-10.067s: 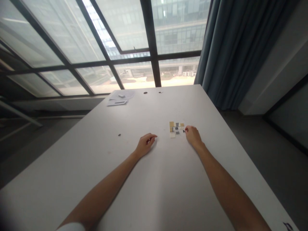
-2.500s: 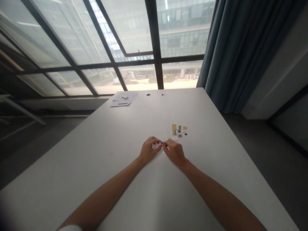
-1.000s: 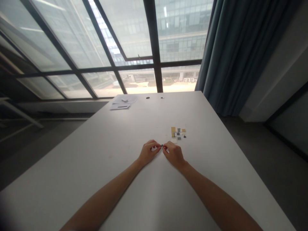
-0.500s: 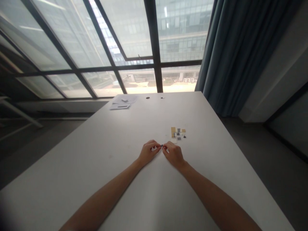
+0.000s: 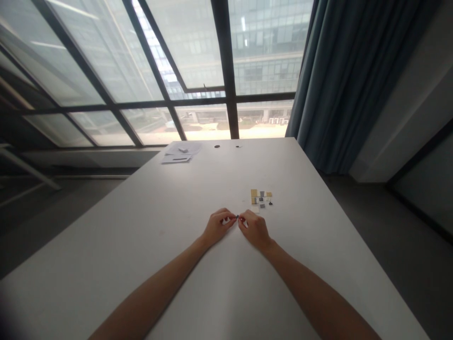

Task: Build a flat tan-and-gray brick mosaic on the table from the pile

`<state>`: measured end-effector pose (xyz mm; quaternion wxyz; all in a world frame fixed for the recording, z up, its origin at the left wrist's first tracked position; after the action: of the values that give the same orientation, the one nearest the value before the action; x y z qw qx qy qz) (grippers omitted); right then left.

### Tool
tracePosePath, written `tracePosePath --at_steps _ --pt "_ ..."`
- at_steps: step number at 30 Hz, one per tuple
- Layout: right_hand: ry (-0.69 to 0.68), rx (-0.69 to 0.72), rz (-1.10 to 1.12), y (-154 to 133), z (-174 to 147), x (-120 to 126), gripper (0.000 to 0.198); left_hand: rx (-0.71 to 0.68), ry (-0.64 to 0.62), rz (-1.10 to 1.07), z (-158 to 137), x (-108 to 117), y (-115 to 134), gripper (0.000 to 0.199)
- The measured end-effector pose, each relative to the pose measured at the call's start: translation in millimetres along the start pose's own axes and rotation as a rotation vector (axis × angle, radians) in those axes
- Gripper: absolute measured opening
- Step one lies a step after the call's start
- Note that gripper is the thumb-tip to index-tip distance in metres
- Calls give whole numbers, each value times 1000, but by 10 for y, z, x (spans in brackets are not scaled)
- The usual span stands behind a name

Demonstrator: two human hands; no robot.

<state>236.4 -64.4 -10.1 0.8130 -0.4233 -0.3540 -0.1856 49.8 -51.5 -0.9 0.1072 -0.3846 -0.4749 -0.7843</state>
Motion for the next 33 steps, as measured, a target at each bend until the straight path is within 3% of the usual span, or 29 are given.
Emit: tracePosePath --at_steps 11,18,33 --pt "6 -5 11 25 9 -23 10 5 -5 -10 3 -18 -33 10" --pt "2 -9 24 10 15 -12 11 1 -19 -35 -2 -34 -40 20" --pt "-44 13 68 48 11 -25 10 -34 -3 -25 -16 0 0 13"
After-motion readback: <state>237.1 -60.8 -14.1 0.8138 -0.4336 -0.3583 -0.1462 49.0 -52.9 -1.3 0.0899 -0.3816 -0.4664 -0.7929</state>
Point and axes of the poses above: each hand's wrist, its own z-axis towards the middle knuckle, its own x-axis out of the back of the hand, y = z × x, the point moved 1 cm from there along z, towards the middle knuckle, and after that the axes turned 15 degrees about -y, right-handed, at the moved point
